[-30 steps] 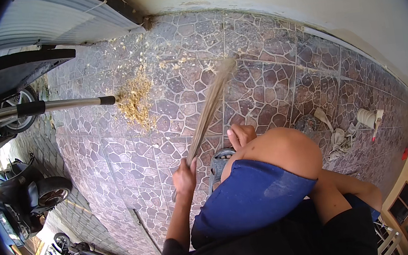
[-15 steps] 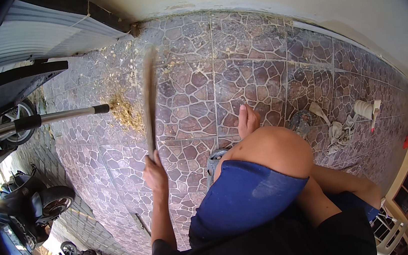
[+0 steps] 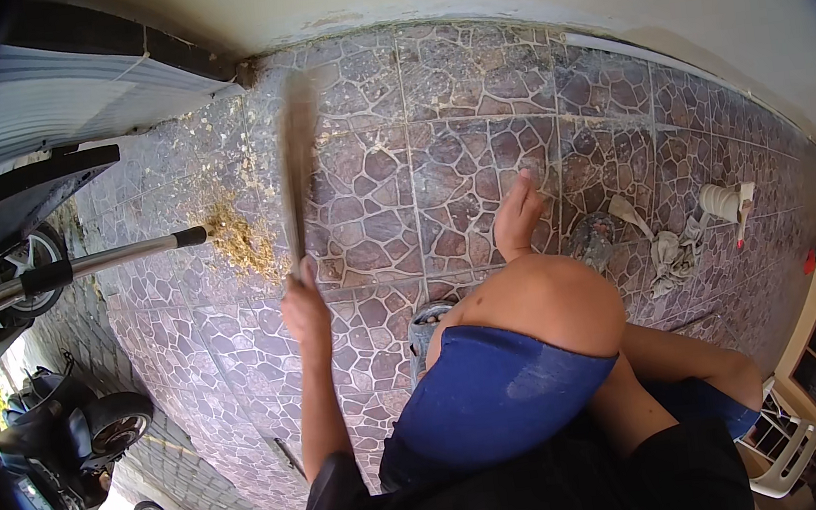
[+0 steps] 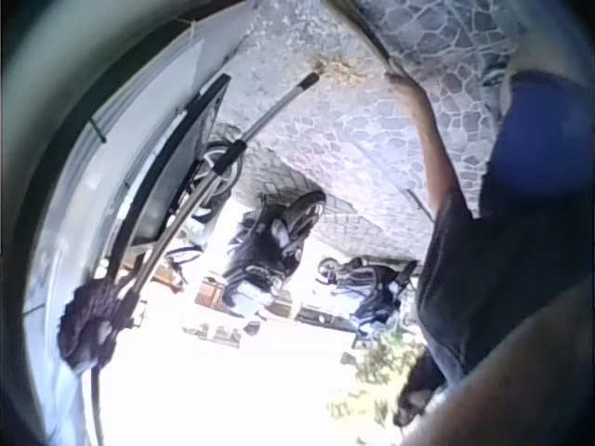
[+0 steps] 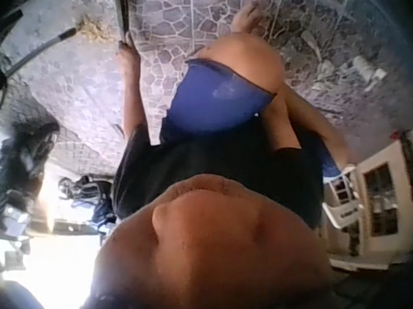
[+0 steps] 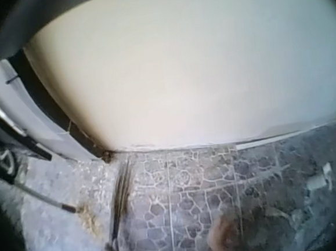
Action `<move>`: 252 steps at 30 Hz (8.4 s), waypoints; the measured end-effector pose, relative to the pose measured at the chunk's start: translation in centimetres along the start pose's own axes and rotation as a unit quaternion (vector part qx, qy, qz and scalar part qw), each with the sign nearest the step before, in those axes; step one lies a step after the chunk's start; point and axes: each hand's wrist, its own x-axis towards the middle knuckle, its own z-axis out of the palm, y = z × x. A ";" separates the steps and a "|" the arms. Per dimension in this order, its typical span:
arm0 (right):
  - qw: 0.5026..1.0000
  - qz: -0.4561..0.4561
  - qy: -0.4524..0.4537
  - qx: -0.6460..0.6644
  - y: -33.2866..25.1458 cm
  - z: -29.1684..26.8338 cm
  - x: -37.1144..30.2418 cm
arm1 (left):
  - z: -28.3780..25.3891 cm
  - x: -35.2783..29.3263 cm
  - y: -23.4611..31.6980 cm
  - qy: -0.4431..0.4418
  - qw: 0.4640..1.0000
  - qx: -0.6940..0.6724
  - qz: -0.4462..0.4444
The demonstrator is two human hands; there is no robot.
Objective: Sweeping wood shavings or wall debris from the edge of a floor and wall using a small hand broom.
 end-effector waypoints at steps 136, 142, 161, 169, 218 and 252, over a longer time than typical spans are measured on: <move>0.996 0.077 -0.038 -0.010 1.3 -2.1 -1.9 | 2.9 -1.6 -1.1 0.031 0.997 -0.050 0.040; 0.995 0.097 -0.016 0.021 1.0 -2.5 -1.2 | -1.8 -9.3 -0.6 -0.040 0.996 -0.053 0.057; 0.986 0.127 -0.027 0.107 -1.9 0.4 -1.4 | -3.2 -0.1 -4.6 0.024 0.997 -0.074 -0.026; 0.980 0.145 -0.017 0.134 -2.2 0.5 -1.2 | 1.2 -10.3 6.9 -0.193 0.969 -0.087 0.130; 0.946 0.198 -0.051 0.253 -7.4 5.5 6.5 | 1.9 -4.6 23.4 -0.219 0.929 -0.141 0.262; 0.935 0.031 -0.254 0.244 -11.4 12.4 -7.9 | -5.5 -4.9 8.6 -0.151 0.965 -0.101 0.191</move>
